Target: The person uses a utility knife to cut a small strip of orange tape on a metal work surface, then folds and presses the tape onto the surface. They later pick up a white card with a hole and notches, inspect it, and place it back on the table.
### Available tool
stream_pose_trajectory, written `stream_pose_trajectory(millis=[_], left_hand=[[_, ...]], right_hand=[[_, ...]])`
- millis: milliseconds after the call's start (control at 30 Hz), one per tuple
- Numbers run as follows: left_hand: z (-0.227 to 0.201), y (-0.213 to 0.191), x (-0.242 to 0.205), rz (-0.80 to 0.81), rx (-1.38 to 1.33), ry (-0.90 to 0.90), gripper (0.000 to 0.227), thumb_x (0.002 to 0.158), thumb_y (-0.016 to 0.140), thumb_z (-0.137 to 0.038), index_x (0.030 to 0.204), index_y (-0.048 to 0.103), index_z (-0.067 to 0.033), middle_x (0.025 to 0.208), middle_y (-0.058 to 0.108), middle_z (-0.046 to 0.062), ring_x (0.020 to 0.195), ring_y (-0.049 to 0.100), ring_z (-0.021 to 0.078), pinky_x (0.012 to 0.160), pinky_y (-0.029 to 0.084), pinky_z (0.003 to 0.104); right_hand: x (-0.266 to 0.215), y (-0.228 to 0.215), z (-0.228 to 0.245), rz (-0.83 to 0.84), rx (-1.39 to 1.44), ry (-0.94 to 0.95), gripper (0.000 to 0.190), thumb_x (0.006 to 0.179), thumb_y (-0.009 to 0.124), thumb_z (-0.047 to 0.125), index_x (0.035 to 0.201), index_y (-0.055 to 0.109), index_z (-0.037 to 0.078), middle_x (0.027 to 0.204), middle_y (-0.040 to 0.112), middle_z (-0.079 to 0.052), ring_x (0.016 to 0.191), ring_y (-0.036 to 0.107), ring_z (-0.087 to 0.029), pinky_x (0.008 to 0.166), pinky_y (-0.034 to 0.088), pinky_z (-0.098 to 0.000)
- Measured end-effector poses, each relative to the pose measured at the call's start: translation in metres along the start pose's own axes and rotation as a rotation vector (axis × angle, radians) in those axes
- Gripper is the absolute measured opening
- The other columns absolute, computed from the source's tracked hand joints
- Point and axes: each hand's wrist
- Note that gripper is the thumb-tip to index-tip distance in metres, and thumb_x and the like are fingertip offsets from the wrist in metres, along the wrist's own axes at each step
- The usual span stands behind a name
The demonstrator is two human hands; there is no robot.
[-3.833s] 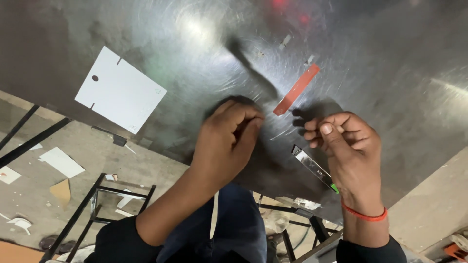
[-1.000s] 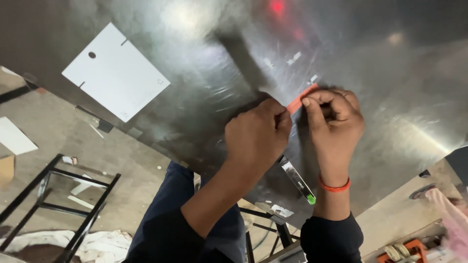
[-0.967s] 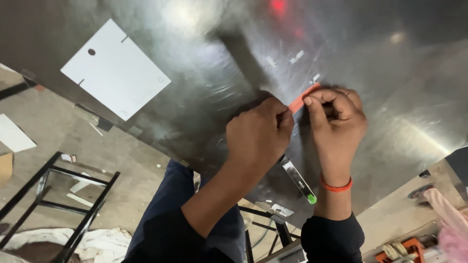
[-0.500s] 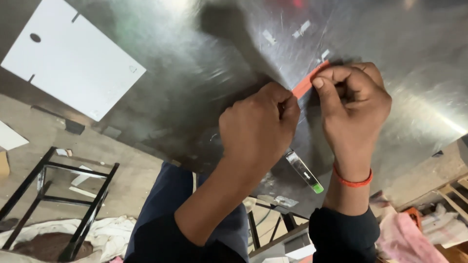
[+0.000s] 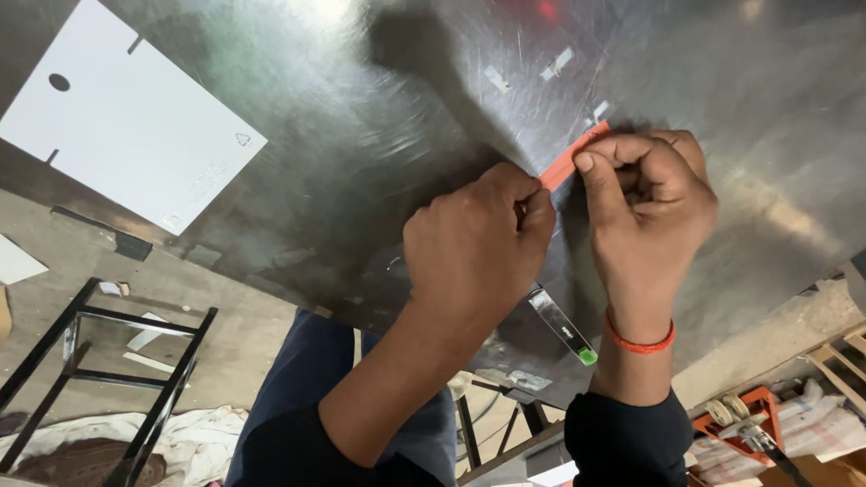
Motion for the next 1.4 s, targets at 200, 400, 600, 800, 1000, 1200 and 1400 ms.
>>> stream_pose_trajectory(millis=[200,400,600,800,1000,1200,1400], left_hand=[[-0.0018,-0.0018,0.0012,0.013,-0.04,-0.049,0.012,0.085,0.075,-0.027,0.082,0.072,-0.0151,0.068,0.072,0.002,0.06,0.071,0.0276,0.057,0.055,0.043],[-0.0022,-0.0016,0.0011,0.007,-0.031,-0.048,0.012,0.085,0.075,-0.027,0.082,0.073,-0.0157,0.068,0.073,0.001,0.06,0.071,0.0278,0.058,0.055,0.043],[-0.0031,-0.0008,0.0026,0.018,-0.017,-0.078,0.013,0.085,0.075,-0.028,0.081,0.074,-0.0162,0.065,0.072,0.001,0.057,0.07,0.0273,0.057,0.055,0.043],[-0.0041,-0.0026,0.0033,0.038,-0.016,-0.081,0.015,0.087,0.075,-0.027,0.08,0.073,-0.0143,0.065,0.072,0.0,0.055,0.07,0.0245,0.054,0.055,0.04],[-0.0036,-0.0012,0.0026,0.012,-0.008,-0.058,0.015,0.087,0.075,-0.026,0.079,0.072,-0.0136,0.065,0.072,0.0,0.055,0.07,0.0247,0.055,0.055,0.04],[-0.0036,-0.0021,0.0027,0.01,-0.027,-0.055,0.015,0.086,0.076,-0.025,0.078,0.072,-0.0133,0.065,0.072,0.0,0.056,0.07,0.0251,0.055,0.055,0.041],[-0.0037,-0.0021,0.0024,0.014,-0.031,-0.054,0.014,0.086,0.076,-0.025,0.079,0.072,-0.0132,0.065,0.072,0.0,0.056,0.07,0.0247,0.055,0.054,0.041]], right_hand=[[0.0006,0.0016,-0.0006,-0.005,-0.004,0.027,0.008,0.105,0.08,-0.003,0.101,0.073,-0.004,0.108,0.06,-0.003,0.078,0.058,-0.003,0.067,0.049,-0.0173],[0.0015,0.0027,0.0019,-0.005,0.013,0.035,0.007,0.104,0.079,-0.004,0.105,0.073,-0.003,0.115,0.06,-0.003,0.081,0.061,-0.003,0.073,0.051,-0.0194],[0.0007,0.0035,-0.0015,-0.021,0.008,0.053,0.007,0.103,0.079,-0.003,0.104,0.072,-0.002,0.113,0.061,-0.003,0.079,0.061,-0.003,0.073,0.051,-0.0196],[0.0017,0.0043,0.0014,-0.034,-0.052,0.039,0.008,0.102,0.08,-0.002,0.103,0.073,-0.002,0.111,0.062,-0.003,0.079,0.06,-0.004,0.069,0.05,-0.0202],[0.0011,0.004,0.0021,-0.027,-0.037,0.027,0.007,0.103,0.08,-0.003,0.105,0.073,-0.002,0.112,0.062,-0.003,0.081,0.061,-0.004,0.071,0.051,-0.02],[0.0023,0.0037,0.0055,-0.019,-0.055,0.025,0.007,0.103,0.08,-0.003,0.104,0.073,-0.002,0.113,0.062,-0.004,0.08,0.061,-0.004,0.07,0.05,-0.0199],[0.002,0.0031,0.0025,-0.013,-0.053,0.019,0.007,0.103,0.08,-0.003,0.104,0.073,-0.002,0.113,0.062,-0.004,0.081,0.061,-0.004,0.071,0.051,-0.0197]])
Point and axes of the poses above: each hand's wrist, its own x-axis towards the middle knuckle, its own y-axis out of the palm, z = x × y
